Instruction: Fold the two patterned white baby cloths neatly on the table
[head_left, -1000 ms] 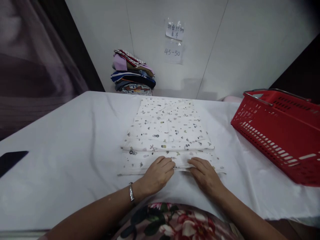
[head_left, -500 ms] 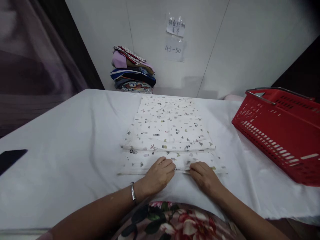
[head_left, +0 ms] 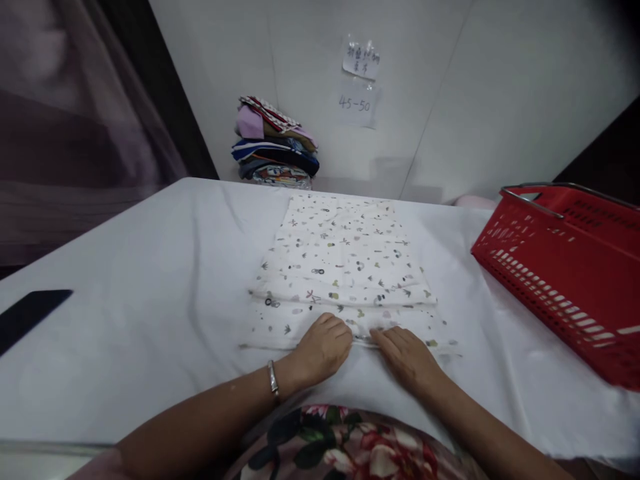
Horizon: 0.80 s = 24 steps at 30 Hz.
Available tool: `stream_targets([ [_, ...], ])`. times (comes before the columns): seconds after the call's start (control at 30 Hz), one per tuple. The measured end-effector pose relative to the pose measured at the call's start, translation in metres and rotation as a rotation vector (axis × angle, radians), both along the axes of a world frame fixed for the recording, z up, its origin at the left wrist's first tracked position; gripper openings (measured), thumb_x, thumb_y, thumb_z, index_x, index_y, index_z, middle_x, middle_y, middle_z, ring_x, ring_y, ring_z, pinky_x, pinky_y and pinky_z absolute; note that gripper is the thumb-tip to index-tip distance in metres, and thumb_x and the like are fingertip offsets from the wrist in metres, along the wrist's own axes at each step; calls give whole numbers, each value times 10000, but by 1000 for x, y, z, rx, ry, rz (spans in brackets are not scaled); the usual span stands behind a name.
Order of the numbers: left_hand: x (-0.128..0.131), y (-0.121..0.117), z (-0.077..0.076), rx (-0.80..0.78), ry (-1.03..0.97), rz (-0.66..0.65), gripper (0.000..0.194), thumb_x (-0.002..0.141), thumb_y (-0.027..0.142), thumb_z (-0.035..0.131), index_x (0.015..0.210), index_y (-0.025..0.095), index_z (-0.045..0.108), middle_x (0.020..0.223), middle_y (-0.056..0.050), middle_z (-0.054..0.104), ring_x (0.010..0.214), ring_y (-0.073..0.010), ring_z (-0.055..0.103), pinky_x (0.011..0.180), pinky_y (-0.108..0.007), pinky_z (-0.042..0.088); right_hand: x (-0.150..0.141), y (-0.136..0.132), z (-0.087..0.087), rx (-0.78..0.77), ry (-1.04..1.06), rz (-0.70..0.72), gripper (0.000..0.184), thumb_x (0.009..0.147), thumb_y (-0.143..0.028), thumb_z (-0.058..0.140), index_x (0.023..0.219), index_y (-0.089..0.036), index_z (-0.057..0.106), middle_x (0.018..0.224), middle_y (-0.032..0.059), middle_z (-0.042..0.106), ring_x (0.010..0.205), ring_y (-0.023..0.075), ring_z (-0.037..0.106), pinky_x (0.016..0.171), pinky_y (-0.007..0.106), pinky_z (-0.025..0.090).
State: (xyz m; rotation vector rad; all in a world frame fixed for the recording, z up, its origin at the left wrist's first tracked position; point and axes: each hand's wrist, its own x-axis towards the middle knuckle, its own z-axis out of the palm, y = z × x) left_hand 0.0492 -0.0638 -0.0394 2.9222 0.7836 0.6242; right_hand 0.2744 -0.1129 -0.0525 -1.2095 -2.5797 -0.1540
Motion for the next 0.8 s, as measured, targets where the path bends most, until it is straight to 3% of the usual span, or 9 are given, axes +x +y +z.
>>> stream_targets([
  [0.1, 0, 1, 2, -20, 5, 27, 150, 870, 185, 433, 744, 159, 509, 749, -15, 559, 752, -147, 466, 734, -311, 344, -11, 6, 2, 26, -8, 39, 276, 926, -153, 346, 1149, -98, 500, 904, 110, 605, 796, 200, 511, 673, 325, 422],
  [0.3, -4, -5, 6, 6, 110, 66, 98, 863, 230, 478, 806, 166, 526, 859, -24, 580, 847, -159, 478, 756, -317, 337, -24, 14, 3, 59, 64, 132, 286, 914, -112, 294, 930, -146, 577, 766, 65, 603, 668, 174, 521, 597, 288, 401],
  [0.57, -11, -15, 4, 69, 203, 207, 110, 861, 186, 471, 769, 160, 527, 907, -57, 552, 862, -189, 455, 743, -341, 322, -17, 11, -6, 76, 167, 166, 252, 869, -70, 324, 970, -142, 544, 826, 74, 608, 734, 160, 549, 645, 256, 443],
  [0.8, -39, -17, 5, 39, 254, 325, 85, 833, 159, 489, 760, 152, 533, 911, -63, 550, 874, -197, 455, 776, -349, 320, -12, 13, -19, 21, 154, 150, 256, 864, -85, 346, 976, -181, 555, 853, 57, 626, 753, 158, 578, 658, 257, 469],
])
